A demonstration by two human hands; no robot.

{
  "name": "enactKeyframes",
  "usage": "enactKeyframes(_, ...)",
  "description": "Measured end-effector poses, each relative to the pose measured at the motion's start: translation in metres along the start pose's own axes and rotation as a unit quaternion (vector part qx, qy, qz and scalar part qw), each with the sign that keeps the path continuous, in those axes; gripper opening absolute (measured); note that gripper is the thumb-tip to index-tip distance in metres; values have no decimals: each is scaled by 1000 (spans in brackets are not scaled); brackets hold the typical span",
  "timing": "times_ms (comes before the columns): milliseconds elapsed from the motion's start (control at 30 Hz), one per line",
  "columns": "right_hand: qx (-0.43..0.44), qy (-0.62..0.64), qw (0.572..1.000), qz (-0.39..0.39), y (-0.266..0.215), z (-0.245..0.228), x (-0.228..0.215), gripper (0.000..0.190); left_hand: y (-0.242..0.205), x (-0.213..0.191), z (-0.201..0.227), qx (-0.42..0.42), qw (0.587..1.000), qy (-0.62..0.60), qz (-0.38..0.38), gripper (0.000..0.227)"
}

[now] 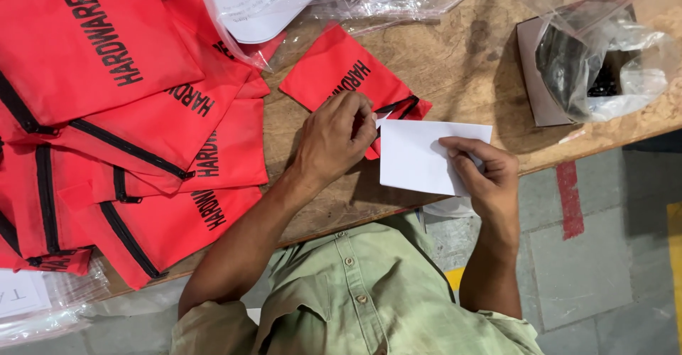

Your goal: The recorder is folding instructions and packing them into red pouches along with hardware components.

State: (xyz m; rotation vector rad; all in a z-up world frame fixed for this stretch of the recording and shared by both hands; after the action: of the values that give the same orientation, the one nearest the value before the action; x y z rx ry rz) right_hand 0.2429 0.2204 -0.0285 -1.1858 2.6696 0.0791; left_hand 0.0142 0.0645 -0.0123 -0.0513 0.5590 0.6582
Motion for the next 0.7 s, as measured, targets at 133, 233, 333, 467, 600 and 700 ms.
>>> enactKeyframes(133, 3, 22, 1000, -12, 5, -11, -1, 29, -1, 3, -2, 6, 1000, 12, 4, 13)
enactKeyframes(233, 6, 20, 1000, -22, 16, -8, 7, 27, -1, 2, 2, 12, 1000, 22, -1, 14)
enactKeyframes(333, 14, 17, 1000, -18, 30, 2, 15, 24, -1, 1, 2, 9, 999, 25, -25, 14)
enactKeyframes(467, 11, 56, 998, 37, 35, 8, 18, 25, -3, -5, 16, 93, 995, 24, -2, 16)
enactKeyframes(600, -8, 22, 994, 110, 30, 5, 24, 25, -8, 4, 14, 86, 995, 18, -48, 17)
enactKeyframes(700, -60, -28, 990, 127, 25, 11, 30, 27, -7, 4, 12, 29, 997, -8, -73, 17)
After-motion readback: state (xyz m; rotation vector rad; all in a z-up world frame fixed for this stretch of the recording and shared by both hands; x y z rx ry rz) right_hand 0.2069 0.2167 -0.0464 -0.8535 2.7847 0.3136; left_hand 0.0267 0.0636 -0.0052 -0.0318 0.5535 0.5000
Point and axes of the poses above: each hand's wrist, its own y-axis towards the middle knuckle, its own x-axis out of the palm, z = x × y, the point moved 4 cm from there along y, towards the middle knuckle, and after that the axes turned 4 degrees about -x, right-handed, at the moved point
